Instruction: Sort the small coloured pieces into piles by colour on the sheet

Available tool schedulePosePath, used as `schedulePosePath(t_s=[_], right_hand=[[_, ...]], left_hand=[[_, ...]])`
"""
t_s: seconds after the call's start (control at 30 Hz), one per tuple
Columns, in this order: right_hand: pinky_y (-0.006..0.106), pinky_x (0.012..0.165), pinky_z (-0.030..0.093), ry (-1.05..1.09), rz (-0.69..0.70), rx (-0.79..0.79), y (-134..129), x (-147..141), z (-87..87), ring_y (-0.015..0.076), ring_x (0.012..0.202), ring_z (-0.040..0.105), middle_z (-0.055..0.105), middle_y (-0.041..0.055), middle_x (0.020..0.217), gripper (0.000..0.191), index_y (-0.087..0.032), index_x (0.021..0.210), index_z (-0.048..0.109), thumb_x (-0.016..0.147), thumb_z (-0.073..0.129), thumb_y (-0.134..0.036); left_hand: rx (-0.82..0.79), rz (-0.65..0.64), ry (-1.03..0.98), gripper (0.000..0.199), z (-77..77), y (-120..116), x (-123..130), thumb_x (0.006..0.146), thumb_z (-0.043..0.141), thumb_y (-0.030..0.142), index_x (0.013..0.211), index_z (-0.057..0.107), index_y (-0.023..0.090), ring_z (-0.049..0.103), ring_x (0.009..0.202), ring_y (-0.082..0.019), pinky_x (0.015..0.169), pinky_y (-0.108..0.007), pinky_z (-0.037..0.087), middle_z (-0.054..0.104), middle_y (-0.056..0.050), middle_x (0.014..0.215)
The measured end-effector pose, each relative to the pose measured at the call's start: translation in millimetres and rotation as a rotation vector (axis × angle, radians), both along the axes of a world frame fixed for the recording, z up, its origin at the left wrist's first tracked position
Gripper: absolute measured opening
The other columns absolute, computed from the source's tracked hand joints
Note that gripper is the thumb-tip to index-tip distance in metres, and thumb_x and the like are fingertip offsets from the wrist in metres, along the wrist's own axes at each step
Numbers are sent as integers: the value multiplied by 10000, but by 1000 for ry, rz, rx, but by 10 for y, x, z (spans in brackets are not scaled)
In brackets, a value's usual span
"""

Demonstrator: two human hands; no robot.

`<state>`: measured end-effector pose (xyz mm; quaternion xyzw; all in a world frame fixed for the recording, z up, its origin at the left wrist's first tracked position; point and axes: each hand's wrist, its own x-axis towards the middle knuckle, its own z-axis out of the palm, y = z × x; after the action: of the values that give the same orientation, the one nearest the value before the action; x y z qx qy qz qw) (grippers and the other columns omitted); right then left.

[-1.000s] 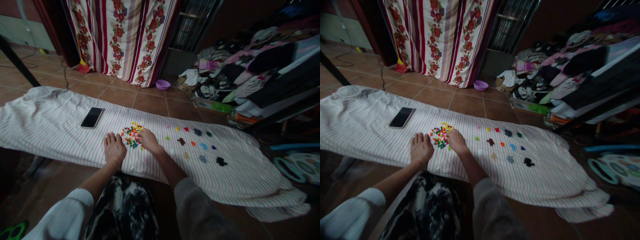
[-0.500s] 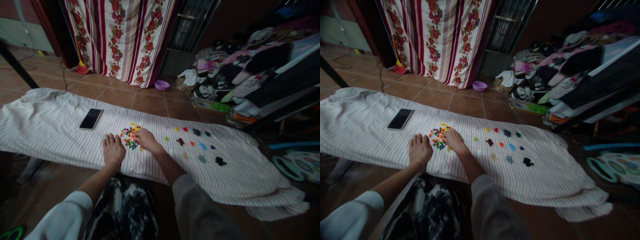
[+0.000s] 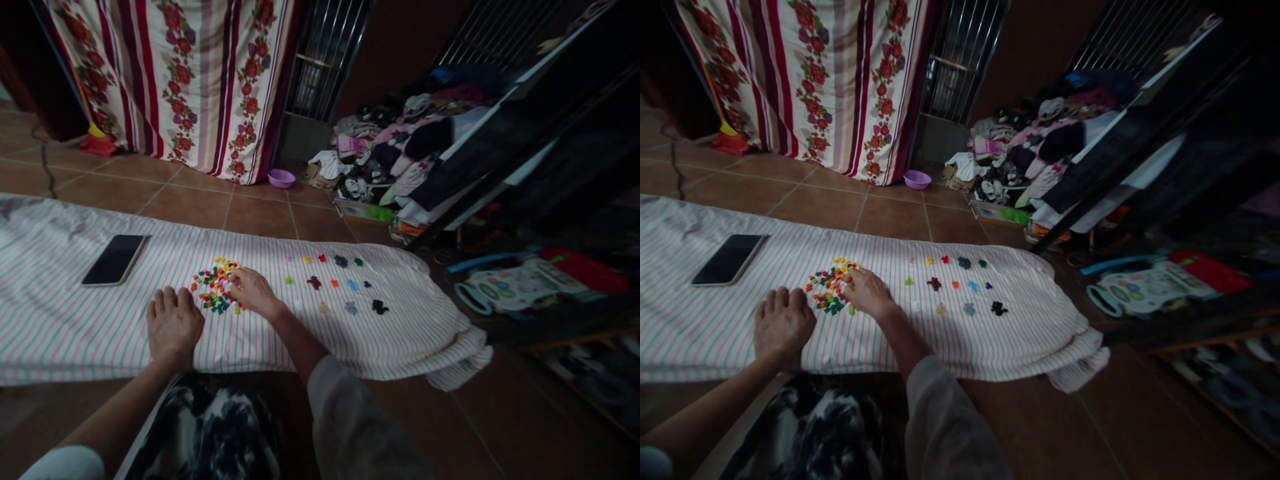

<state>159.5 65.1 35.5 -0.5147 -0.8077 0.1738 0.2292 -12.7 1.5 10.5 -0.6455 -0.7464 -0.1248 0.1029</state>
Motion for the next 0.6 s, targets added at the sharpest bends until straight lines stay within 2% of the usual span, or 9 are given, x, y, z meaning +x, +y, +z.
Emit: schedulePosePath(t_s=[0.17,0.43,0.6], right_hand=[[244,807,429,-21,-50,1,-54,176,-26,144,908,574,646,21,969,222,-214,986,637,819,512,-138],[242,817,429,27,-48,22,-267,382,-45,138,879,573,636,25,949,195,-207,962,660,832,526,-152],[245,780,436,70,-137,64,-406,692,-37,136,820,580,647,32,912,225,-187,968,657,827,490,-131]], left_hand=[[-35,17,19,353,31,-10,11,851,327,290,1076,563,154,409,1238,-314,992,-443,321,551,-173,1187],[-24,1,36,369,65,-28,20,871,274,288,1044,557,127,437,1173,-306,968,-427,336,538,-188,1134],[-40,13,46,360,37,-8,4,866,289,297,1043,560,140,443,1159,-301,958,-413,335,536,-167,1126]])
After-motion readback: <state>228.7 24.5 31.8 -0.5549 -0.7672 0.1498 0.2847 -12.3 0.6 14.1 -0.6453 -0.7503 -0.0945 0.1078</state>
